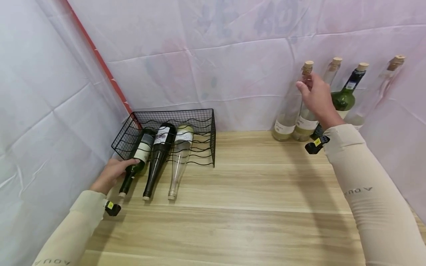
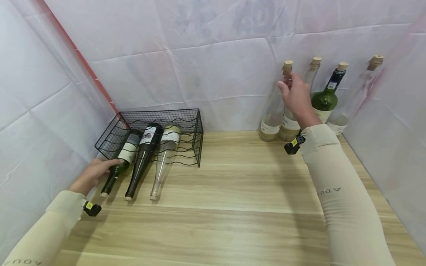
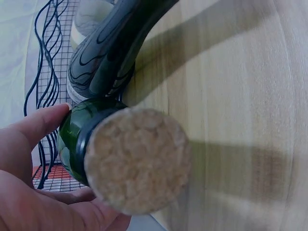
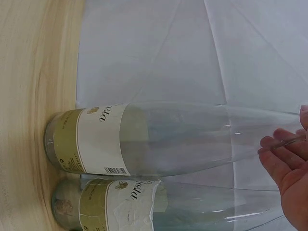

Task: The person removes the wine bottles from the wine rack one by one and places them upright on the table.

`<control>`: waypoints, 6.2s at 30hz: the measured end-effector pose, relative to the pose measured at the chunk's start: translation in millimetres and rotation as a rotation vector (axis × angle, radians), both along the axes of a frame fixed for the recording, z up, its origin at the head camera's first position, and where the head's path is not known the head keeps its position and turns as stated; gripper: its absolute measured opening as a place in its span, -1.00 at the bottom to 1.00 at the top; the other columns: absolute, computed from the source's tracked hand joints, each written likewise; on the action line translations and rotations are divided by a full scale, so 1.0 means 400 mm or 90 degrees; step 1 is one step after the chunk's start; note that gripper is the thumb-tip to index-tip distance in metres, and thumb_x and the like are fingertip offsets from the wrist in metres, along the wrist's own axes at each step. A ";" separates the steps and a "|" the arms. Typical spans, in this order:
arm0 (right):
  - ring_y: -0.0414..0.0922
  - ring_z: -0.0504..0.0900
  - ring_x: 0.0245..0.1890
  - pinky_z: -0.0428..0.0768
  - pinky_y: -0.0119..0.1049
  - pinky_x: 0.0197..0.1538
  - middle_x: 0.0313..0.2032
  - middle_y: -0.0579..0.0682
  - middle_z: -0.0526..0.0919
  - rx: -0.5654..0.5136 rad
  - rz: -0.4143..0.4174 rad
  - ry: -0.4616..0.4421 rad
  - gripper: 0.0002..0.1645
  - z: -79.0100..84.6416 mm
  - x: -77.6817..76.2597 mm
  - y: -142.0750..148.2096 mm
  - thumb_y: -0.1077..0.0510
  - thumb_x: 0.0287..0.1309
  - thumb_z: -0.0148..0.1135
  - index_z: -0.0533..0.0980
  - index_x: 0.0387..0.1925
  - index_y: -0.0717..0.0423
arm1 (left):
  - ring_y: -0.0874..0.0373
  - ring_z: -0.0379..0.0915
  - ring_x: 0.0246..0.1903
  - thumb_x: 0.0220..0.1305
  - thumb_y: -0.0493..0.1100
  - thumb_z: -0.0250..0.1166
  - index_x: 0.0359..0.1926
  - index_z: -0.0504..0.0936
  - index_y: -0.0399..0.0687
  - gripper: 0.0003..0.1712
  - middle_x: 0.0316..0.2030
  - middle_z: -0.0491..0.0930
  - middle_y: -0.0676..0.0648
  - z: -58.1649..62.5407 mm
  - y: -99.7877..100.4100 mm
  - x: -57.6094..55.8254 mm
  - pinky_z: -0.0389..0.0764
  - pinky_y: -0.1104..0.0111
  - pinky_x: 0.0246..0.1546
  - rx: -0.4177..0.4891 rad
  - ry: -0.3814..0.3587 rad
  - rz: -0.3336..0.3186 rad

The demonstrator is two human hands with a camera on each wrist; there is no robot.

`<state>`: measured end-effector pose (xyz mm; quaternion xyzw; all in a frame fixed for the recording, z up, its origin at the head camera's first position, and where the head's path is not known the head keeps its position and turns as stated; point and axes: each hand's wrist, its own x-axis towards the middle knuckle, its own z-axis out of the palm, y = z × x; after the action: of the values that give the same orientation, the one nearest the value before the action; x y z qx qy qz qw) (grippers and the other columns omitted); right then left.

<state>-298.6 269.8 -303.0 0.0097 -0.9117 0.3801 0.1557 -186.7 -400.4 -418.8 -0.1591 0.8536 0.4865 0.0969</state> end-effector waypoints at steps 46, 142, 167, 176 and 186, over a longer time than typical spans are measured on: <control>-0.05 0.34 0.24 0.38 -0.06 0.22 0.35 0.04 0.26 0.028 -0.085 0.089 -0.32 -0.025 0.021 0.020 -0.14 0.39 -0.14 0.06 0.43 0.00 | 0.21 0.47 -0.44 0.34 -0.07 0.21 -0.23 0.48 -0.04 -0.85 -0.43 0.63 0.04 -0.013 0.023 0.098 0.56 0.45 -0.43 0.468 -0.058 0.096; 0.08 0.50 0.09 0.51 -0.08 0.10 0.12 0.20 0.52 0.199 0.634 0.641 -0.16 -0.071 0.264 -0.407 0.18 -0.24 0.54 0.41 0.16 0.31 | 0.06 0.23 0.22 0.33 0.04 0.18 0.33 0.01 -0.11 -0.26 0.23 0.08 -0.19 0.124 0.467 0.253 0.41 0.31 0.15 0.883 0.118 0.236; 0.07 0.50 0.09 0.50 -0.12 0.11 0.01 0.26 0.57 0.130 0.706 0.649 -0.30 -0.115 0.322 -0.524 -0.02 0.02 0.42 0.45 0.04 0.41 | -0.03 0.30 0.20 0.35 0.00 0.17 0.31 0.16 -0.14 -0.36 0.27 0.16 -0.31 0.149 0.576 0.250 0.35 0.24 0.21 0.841 0.168 0.063; 0.03 0.61 -0.06 0.57 -0.16 0.02 -0.10 0.22 0.65 -0.038 0.632 0.581 -0.18 -0.135 0.337 -0.544 0.02 -0.36 0.62 0.50 -0.05 0.40 | -0.07 0.31 0.19 0.33 -0.04 0.19 0.31 0.22 -0.14 -0.38 0.26 0.19 -0.33 0.161 0.612 0.227 0.34 0.21 0.21 0.852 0.172 0.031; 0.12 0.65 -0.21 0.62 -0.15 -0.07 -0.25 0.30 0.67 -0.123 0.586 0.593 -0.37 -0.087 0.384 -0.561 0.23 -0.40 0.61 0.54 -0.21 0.45 | -0.05 0.33 0.17 0.33 -0.05 0.20 0.28 0.26 -0.21 -0.39 0.24 0.24 -0.33 0.172 0.647 0.211 0.36 0.22 0.20 0.861 0.178 0.021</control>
<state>-144.9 45.4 -337.9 0.5476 -0.6136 0.4437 0.3560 -102.5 -141.4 -350.1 -0.0126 0.3643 0.9295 0.0565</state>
